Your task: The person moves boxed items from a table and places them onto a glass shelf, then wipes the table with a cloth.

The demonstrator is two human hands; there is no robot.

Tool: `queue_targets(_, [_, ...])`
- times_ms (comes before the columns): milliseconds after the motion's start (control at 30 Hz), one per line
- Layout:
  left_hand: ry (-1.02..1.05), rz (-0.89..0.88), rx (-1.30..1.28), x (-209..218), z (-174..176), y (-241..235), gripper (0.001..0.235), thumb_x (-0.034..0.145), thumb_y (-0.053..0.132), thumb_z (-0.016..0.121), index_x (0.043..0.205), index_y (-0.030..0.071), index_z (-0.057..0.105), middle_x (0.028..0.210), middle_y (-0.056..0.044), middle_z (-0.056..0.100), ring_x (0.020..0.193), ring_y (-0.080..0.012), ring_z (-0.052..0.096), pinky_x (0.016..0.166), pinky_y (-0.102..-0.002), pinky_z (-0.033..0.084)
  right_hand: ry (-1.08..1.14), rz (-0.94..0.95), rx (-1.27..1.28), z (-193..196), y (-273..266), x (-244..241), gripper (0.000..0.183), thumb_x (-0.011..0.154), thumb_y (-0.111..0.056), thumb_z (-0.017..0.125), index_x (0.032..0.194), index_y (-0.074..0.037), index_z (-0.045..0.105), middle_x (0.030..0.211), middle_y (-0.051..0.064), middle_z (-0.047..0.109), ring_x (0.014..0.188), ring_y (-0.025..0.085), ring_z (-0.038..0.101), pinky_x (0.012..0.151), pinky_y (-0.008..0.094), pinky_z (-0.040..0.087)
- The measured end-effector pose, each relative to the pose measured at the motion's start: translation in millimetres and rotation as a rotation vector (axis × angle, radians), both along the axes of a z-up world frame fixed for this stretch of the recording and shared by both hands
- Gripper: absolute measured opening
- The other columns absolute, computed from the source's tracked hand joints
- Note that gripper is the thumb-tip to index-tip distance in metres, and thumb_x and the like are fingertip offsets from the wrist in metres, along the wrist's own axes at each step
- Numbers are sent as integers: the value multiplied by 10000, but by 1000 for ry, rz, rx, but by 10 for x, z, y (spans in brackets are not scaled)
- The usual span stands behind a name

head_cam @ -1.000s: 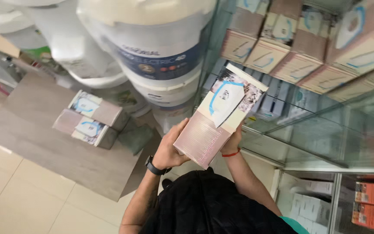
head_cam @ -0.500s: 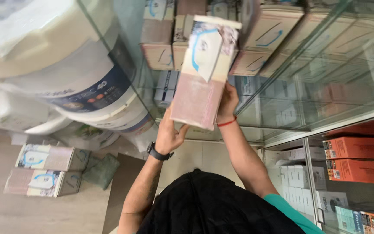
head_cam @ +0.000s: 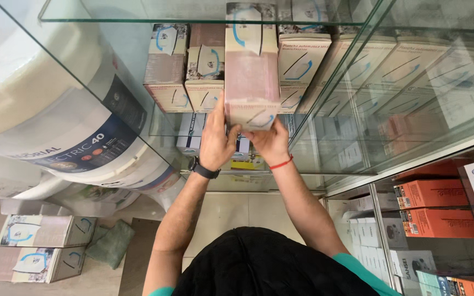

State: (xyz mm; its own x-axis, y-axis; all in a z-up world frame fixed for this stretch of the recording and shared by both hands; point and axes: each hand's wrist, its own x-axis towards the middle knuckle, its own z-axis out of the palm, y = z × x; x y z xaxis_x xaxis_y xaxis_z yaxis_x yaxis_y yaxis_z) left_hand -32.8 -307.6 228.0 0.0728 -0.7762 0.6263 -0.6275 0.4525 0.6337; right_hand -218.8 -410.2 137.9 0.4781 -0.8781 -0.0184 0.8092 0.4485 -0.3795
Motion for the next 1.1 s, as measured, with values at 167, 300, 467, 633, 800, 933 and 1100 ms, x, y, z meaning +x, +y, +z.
queue_targets(167, [-13,-27,-27,151,168,-433,1040,1223,-110,781,2056,8,169,1691,-489,637,1525,-727,703,1159,-843,699,3,98,-108,-279,298,-102,506,1309,-551,597,1599,-189,800,1592,284,885,1448,441,888,1198,595,746])
queue_targets(300, [-15,-52,29,364,135,-894,1082,1199,-119,792,2058,39,153,1767,-495,607,1550,-750,702,1176,-846,688,40,185,-24,-938,355,-108,565,1340,-500,527,1593,-93,828,1506,372,885,1382,490,910,1177,637,755])
queue_targets(467, [13,-34,49,491,144,-1362,1086,1149,-95,812,2036,94,215,1621,-395,802,1240,-614,837,1044,-738,726,13,233,91,-1173,629,-53,508,1372,-393,530,1428,-13,863,1372,342,934,1232,474,949,1037,564,799])
queue_targets(633, [-4,32,36,629,13,-1750,1067,1168,50,877,2029,184,261,1506,-235,937,1163,-467,931,1029,-566,794,45,253,129,-1150,867,0,442,1375,-257,563,1272,49,865,1225,326,958,1057,452,973,895,503,811])
queue_targets(800, [-69,181,-83,653,-250,-1815,921,1145,170,960,1931,170,480,1676,-275,874,1334,-539,912,1086,-650,766,156,249,161,-1190,1000,64,343,1299,-267,700,1227,8,891,1137,269,968,966,394,958,832,476,780])
queue_targets(933, [-51,267,-207,43,-160,-733,733,1200,90,861,1880,86,586,1394,-244,836,1237,-535,887,947,-614,830,133,341,85,-1618,954,143,475,1336,-469,587,1384,-110,894,1299,259,987,1168,396,986,963,482,804])
queue_targets(1100, [-104,26,73,-552,-1170,486,745,1147,628,876,1680,115,790,1287,-110,856,1235,-426,881,1100,-593,733,150,359,4,-1387,1191,314,522,1298,-590,621,1368,-152,897,1332,188,983,1194,390,956,1046,553,755])
